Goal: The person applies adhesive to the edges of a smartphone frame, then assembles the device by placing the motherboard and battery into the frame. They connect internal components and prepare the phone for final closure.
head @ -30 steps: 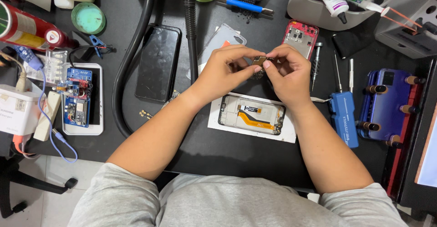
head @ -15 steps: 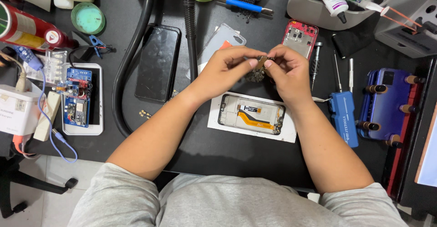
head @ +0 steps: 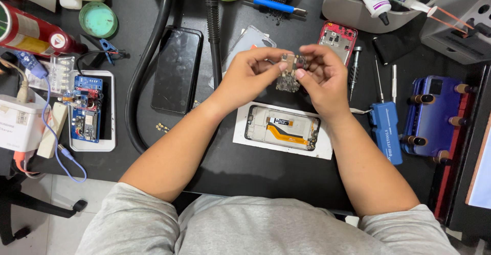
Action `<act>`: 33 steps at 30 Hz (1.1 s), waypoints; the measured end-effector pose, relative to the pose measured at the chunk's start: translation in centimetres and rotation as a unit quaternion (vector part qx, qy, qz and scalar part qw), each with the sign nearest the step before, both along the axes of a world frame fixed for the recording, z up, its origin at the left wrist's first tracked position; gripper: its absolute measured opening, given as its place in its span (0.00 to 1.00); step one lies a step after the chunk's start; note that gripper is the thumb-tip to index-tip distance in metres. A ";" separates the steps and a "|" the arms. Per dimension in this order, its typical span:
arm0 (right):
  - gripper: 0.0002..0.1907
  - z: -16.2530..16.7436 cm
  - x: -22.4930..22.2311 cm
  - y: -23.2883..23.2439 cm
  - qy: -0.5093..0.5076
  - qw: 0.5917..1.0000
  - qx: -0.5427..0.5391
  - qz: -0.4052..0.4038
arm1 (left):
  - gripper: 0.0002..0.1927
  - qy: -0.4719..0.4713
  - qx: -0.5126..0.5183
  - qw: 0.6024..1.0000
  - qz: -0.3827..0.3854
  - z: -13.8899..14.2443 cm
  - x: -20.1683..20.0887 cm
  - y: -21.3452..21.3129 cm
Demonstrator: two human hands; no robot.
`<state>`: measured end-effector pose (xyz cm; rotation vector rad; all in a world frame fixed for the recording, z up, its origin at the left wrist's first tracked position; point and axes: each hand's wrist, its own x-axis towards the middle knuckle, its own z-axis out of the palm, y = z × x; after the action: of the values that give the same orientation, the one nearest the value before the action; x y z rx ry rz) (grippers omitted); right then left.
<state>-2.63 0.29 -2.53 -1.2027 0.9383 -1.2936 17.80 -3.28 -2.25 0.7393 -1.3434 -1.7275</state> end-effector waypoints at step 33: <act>0.18 -0.8 -0.7 0.2 -0.043 0.999 -0.005 -0.014 | 0.14 -0.016 -0.011 1.000 -0.003 0.1 -0.1 -0.2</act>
<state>-3.33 0.46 -3.34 -1.1360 0.8909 -1.3631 17.75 -3.45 -2.11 0.7547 -1.3857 -1.7090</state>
